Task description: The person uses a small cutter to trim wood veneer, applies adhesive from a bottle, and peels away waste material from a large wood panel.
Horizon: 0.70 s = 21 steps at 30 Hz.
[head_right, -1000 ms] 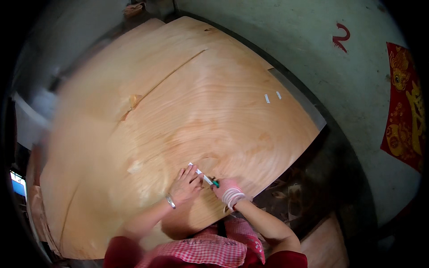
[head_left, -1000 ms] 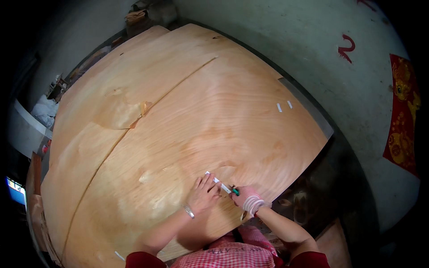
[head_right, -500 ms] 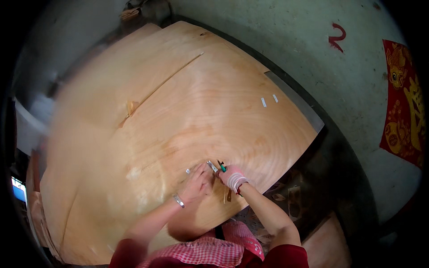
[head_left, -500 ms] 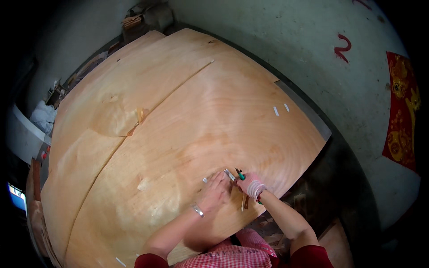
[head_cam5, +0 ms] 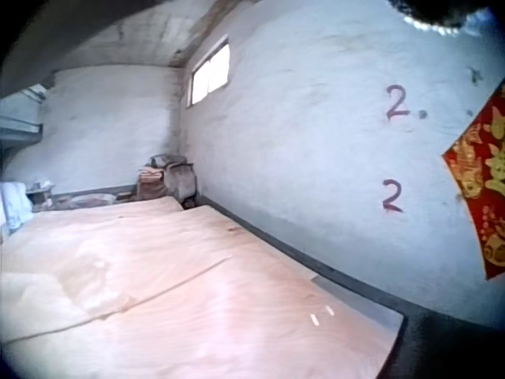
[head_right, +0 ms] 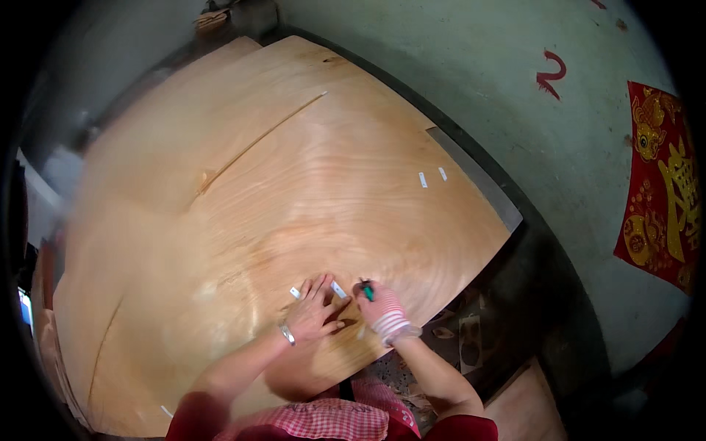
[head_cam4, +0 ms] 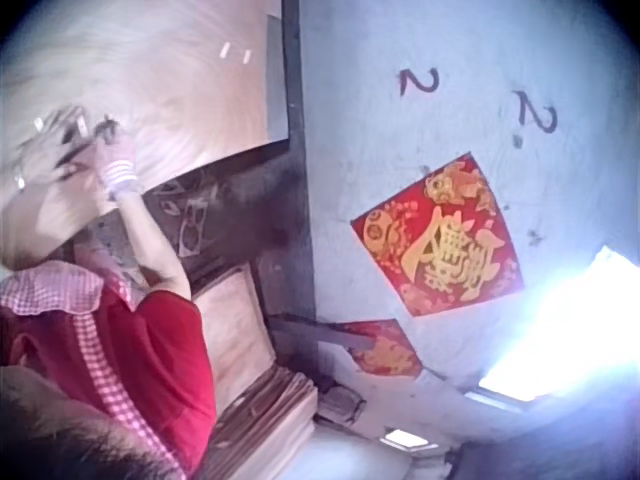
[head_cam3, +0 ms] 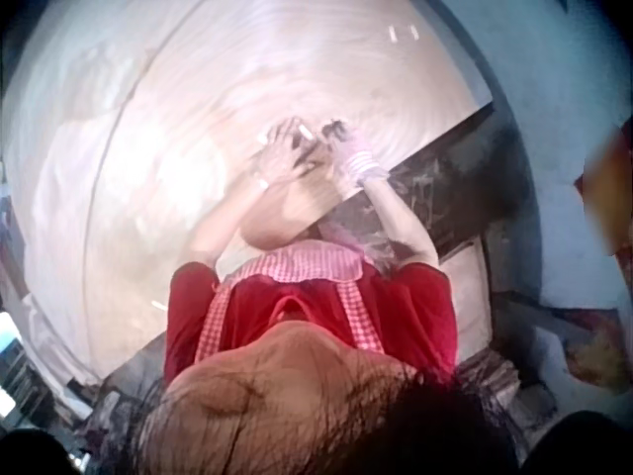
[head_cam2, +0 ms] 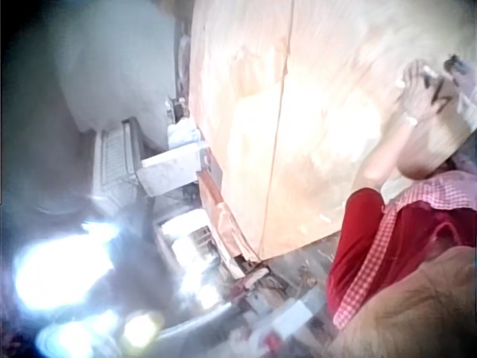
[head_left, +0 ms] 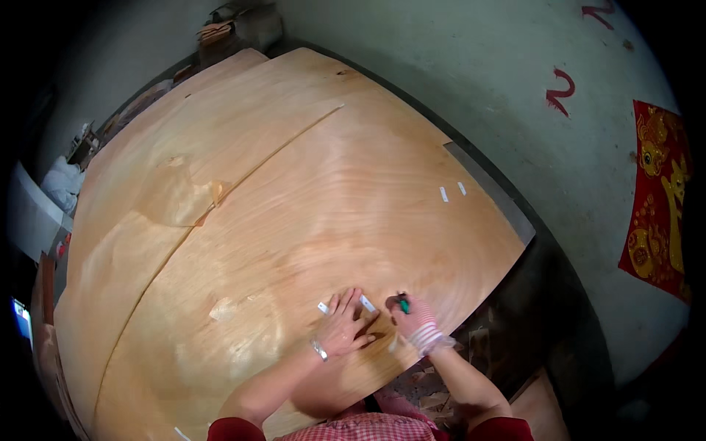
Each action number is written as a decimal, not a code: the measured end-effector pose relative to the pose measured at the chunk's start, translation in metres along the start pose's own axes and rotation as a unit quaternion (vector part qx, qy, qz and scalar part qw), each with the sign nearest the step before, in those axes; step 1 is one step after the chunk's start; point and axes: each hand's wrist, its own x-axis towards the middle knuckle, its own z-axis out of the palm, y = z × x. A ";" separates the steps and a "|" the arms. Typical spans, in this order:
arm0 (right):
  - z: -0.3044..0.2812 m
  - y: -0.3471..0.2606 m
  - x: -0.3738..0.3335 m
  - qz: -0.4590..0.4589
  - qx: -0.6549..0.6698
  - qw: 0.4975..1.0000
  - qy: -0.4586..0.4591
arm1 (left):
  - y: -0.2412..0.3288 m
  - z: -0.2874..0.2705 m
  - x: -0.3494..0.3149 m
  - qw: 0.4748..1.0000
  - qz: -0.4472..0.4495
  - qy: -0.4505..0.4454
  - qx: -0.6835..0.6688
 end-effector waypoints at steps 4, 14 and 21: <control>0.002 -0.050 -0.034 -0.032 -0.015 0.997 -0.071 | -0.019 0.001 -0.044 0.987 -0.027 0.099 -0.125; 0.124 -0.110 -0.085 -0.050 0.001 0.961 -0.270 | -0.013 -0.060 -0.177 0.743 -0.308 0.224 -0.551; 0.184 -0.159 -0.031 0.007 0.026 0.977 -0.212 | -0.108 -0.092 -0.204 0.918 -0.264 0.293 -0.034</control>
